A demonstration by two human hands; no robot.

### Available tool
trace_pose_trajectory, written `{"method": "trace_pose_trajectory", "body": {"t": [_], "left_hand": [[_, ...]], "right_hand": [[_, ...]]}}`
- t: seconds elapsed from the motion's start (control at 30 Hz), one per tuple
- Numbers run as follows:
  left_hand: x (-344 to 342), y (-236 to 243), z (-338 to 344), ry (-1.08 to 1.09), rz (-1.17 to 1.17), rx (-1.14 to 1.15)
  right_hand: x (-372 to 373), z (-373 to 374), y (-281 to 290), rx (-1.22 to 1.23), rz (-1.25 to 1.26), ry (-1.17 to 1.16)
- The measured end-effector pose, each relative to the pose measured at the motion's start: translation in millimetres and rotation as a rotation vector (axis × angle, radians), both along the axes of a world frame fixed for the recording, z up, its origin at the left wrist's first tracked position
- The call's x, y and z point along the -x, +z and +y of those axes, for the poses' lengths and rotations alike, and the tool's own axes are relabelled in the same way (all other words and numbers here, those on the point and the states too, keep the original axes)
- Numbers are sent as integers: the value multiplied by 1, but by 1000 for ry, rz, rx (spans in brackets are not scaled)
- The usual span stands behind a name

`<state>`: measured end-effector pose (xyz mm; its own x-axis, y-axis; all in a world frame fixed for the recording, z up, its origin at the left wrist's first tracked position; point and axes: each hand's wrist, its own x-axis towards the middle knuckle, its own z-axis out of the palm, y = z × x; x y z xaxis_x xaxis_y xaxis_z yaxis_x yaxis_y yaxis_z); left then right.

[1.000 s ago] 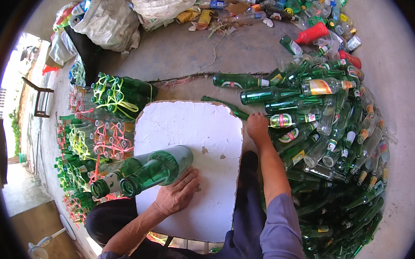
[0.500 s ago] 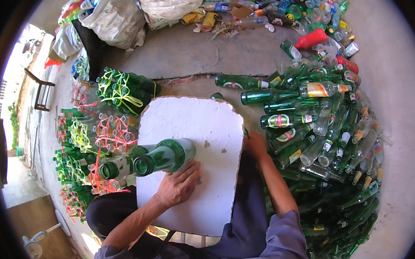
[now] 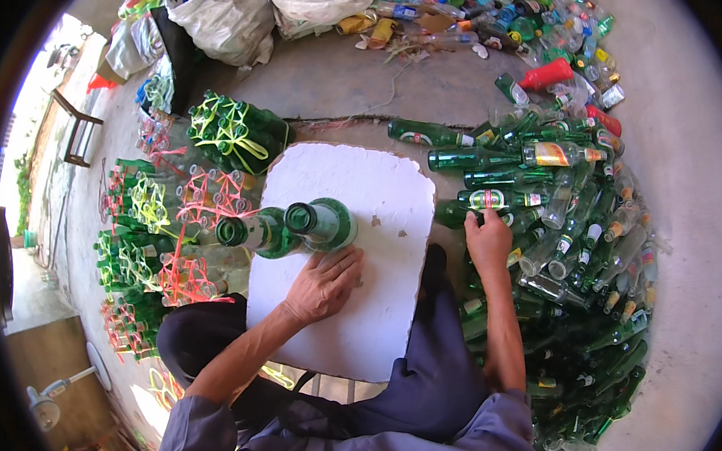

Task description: The person arranges green glass bottles on a white board placed on their lap. They then pick up a yellow plastic strap and tie it around the necks of the bottles to secure them together.

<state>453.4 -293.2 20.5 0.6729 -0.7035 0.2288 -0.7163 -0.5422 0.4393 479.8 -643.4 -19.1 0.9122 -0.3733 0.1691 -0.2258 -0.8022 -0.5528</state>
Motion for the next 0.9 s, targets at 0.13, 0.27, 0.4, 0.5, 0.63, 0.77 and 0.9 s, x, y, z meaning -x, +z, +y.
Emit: {"method": "trace_pose_trajectory", "body": {"t": [0.13, 0.27, 0.4, 0.5, 0.63, 0.77, 0.9], "left_hand": [[2, -1, 0, 7, -3, 19], [2, -3, 2, 9, -22, 22], [2, -5, 3, 8, -37, 26], [2, -7, 3, 10, -45, 31], [3, -7, 3, 16, -36, 36], [2, -3, 3, 9, -32, 18], [3, -3, 2, 16, -36, 13]], "right_hand": [[5, 0, 65, 82, 29, 12], [11, 16, 129, 40, -110, 24], [17, 35, 192, 8, -203, 67], [21, 51, 220, -34, -248, 118], [20, 75, 238, -30, -249, 221], [13, 90, 229, -84, -220, 302], [7, 110, 232, -128, -210, 341]]}}
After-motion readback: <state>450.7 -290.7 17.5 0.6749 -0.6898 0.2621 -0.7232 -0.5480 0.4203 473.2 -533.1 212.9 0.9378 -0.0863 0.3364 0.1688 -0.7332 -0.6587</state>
